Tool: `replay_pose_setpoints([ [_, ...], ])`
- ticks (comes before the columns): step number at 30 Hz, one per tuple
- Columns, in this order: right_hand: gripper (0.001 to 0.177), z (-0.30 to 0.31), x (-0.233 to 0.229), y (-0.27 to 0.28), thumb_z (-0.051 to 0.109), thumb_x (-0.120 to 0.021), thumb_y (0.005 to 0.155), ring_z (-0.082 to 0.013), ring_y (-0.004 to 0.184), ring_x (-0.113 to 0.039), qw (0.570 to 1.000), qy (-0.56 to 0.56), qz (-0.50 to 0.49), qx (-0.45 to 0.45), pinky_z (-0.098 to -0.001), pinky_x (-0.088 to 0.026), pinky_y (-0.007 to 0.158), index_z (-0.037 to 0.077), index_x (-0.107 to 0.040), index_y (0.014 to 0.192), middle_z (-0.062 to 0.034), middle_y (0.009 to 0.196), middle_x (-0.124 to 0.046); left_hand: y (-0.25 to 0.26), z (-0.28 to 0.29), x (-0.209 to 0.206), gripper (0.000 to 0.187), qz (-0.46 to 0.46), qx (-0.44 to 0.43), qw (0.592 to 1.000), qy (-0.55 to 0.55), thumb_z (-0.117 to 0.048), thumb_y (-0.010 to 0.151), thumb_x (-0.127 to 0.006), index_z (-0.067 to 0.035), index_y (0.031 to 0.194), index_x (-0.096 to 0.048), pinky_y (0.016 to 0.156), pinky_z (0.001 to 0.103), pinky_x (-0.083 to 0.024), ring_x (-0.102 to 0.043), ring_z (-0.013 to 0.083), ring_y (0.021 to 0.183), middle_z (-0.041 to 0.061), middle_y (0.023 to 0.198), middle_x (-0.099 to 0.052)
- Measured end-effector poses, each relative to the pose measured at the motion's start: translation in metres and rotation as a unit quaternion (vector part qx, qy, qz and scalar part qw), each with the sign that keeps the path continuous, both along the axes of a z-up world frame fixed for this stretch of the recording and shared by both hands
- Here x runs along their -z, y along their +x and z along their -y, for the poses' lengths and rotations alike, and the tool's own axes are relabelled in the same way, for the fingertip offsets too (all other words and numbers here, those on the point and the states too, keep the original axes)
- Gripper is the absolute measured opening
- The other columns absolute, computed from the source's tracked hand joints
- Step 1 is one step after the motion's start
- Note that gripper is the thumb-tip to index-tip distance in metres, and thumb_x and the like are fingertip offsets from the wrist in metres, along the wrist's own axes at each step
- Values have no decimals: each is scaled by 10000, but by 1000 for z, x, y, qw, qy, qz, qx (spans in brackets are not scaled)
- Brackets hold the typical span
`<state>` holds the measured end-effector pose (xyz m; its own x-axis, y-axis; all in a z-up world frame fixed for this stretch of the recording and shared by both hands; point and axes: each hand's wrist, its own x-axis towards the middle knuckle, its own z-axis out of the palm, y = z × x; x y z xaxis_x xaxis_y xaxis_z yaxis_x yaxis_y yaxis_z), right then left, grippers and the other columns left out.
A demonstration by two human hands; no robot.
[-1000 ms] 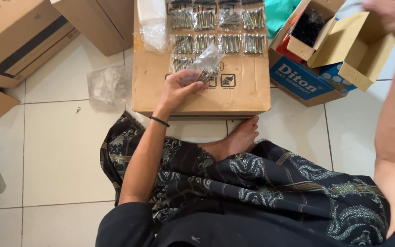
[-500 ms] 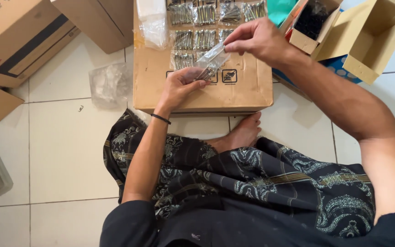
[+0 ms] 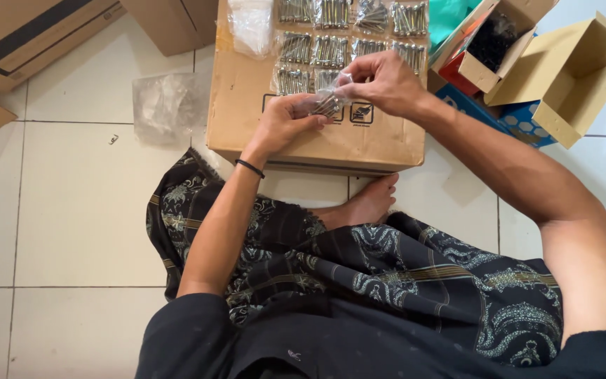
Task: Packing small plastic bags of screws into a cardboard box while sitting on the floor.
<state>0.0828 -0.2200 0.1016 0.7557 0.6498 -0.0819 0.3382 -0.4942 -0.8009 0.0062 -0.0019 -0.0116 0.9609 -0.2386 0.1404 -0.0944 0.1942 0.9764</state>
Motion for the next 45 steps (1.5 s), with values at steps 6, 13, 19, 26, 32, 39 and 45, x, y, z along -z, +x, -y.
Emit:
replay_pose_setpoints([
  [6,123,4,20,1,205,-850,932,-84,629,-551,998,26,47,16,-207,-435,503,103,-795,973,-32,827,-704,-2,1,-7,407,-3,-5,1000,-2,-5,901,-777,20,1290,-657,870,281,-661,-772,199,1000,153,1168,-754],
  [13,127,3,23,-8,204,-847,895,-50,615,-559,993,80,-33,85,-188,-431,522,94,-789,870,-9,769,-723,-2,2,-5,376,-11,-2,1000,0,4,904,-766,29,1265,-665,868,292,-669,-775,214,986,163,1146,-759],
  [19,99,4,17,-9,165,-821,918,-69,603,-578,995,83,-17,60,-189,-449,508,75,-786,894,-38,775,-731,0,2,-2,366,-4,6,1000,-9,8,917,-752,43,1269,-656,861,290,-668,-777,259,1018,181,1156,-752],
  [26,94,4,13,-5,148,-815,968,-78,585,-560,995,96,19,32,-185,-434,475,62,-781,957,-49,787,-723,2,1,9,386,-19,8,999,-35,25,915,-748,42,1285,-639,889,315,-669,-764,243,1032,180,1132,-756],
  [32,124,7,46,5,173,-821,936,-138,790,-558,988,57,146,-12,-280,-451,596,85,-818,1023,-63,871,-728,2,1,5,364,-4,-11,1000,-2,-14,895,-786,46,1233,-667,869,287,-669,-764,206,978,137,1117,-753],
  [39,178,43,-10,9,116,-613,1082,-141,692,-680,994,25,102,-20,-210,-448,456,44,-748,1172,-116,936,-771,-4,-4,-11,400,2,8,1000,-17,-99,942,-741,67,1285,-622,846,320,-684,-775,308,1027,227,1198,-722],
  [45,148,193,-63,26,129,-683,1136,-197,1093,-649,961,-122,245,44,-324,-462,908,91,-786,1235,-59,1255,-738,3,-4,-1,270,5,-29,998,60,-145,917,-779,-42,1154,-700,870,260,-630,-746,167,970,105,1071,-779],
])
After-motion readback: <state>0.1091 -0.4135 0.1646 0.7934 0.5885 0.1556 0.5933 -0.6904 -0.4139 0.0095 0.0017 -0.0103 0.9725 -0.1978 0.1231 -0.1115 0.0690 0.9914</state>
